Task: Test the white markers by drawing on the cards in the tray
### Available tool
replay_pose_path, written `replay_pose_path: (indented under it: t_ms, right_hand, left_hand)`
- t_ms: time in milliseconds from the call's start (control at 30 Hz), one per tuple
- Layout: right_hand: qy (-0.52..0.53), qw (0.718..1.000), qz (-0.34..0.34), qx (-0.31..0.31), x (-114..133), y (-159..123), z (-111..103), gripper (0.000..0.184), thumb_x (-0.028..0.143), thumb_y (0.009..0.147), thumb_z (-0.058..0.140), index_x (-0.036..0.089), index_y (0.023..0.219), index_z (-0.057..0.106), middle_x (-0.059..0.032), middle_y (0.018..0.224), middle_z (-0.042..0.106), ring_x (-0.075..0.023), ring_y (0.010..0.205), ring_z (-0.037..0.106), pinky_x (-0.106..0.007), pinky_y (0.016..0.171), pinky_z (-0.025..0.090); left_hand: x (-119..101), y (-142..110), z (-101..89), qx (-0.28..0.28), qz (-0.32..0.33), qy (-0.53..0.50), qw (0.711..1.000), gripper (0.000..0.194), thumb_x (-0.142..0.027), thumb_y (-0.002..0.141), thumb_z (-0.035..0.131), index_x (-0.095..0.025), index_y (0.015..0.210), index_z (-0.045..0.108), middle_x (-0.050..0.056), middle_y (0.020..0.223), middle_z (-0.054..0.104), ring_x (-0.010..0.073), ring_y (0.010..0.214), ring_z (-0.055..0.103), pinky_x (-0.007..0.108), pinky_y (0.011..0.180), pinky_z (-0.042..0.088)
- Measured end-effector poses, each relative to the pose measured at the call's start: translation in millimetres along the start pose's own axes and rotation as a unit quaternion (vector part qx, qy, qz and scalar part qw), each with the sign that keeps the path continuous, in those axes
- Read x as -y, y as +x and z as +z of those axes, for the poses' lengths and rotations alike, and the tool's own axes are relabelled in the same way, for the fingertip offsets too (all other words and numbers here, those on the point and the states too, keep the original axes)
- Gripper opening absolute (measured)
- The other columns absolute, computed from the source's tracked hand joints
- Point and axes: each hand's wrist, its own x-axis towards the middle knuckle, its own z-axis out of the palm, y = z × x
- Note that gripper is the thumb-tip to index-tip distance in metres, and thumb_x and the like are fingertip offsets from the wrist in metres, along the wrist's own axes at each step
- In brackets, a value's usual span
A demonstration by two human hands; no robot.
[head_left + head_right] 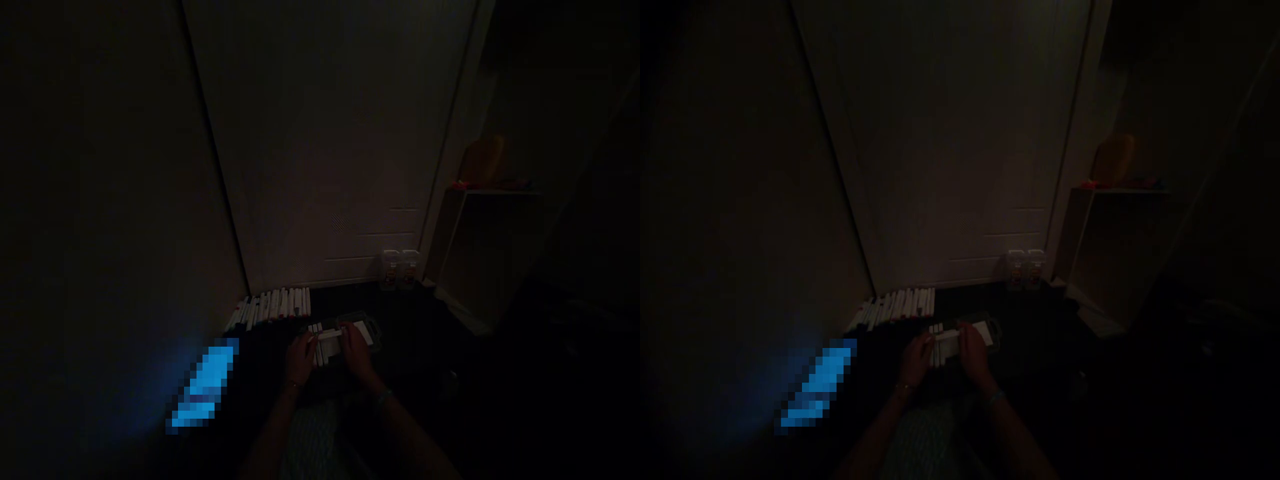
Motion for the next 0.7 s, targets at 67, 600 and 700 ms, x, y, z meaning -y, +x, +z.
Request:
replay_pose_path:
  t_ms: [67,600,700]
  right_hand:
    - [0.01,1.0,0.016,0.0,-1.4,-1.0,0.0,0.032,0.034,0.092,0.03,0.02,0.106,0.054,-0.0054,0.099,0.06,-0.0164,0.092,0.055,-0.028,0.081,0.042]
    - [0.027,0.999,0.017,-0.008,-8.4,-1.0,3.0,0.034,0.032,0.093,0.026,0.021,0.105,0.056,-0.0055,0.099,0.06,-0.0158,0.093,0.055,-0.028,0.082,0.041]
    - [0.029,0.999,0.022,-0.006,-10.5,-0.4,4.1,0.033,0.031,0.092,0.027,0.021,0.103,0.056,-0.0052,0.097,0.061,-0.0158,0.091,0.056,-0.028,0.08,0.041]
  left_hand:
    - [1.5,-0.1,0.4,-0.016,-0.002,-0.002,1.0,0.033,-0.038,0.087,0.033,-0.022,0.101,0.058,0.005,0.087,0.058,0.0184,0.085,0.057,0.03,0.077,0.042]
    - [0.0,1.6,1.3,-0.029,-0.022,0.038,0.999,0.034,-0.034,0.091,0.023,-0.02,0.095,0.054,0.005,0.082,0.054,0.0166,0.076,0.054,0.028,0.071,0.04]
    - [2.7,2.0,4.6,-0.029,-0.029,0.038,0.998,0.033,-0.032,0.091,0.024,-0.02,0.099,0.053,0.006,0.085,0.055,0.0173,0.08,0.054,0.028,0.073,0.04]
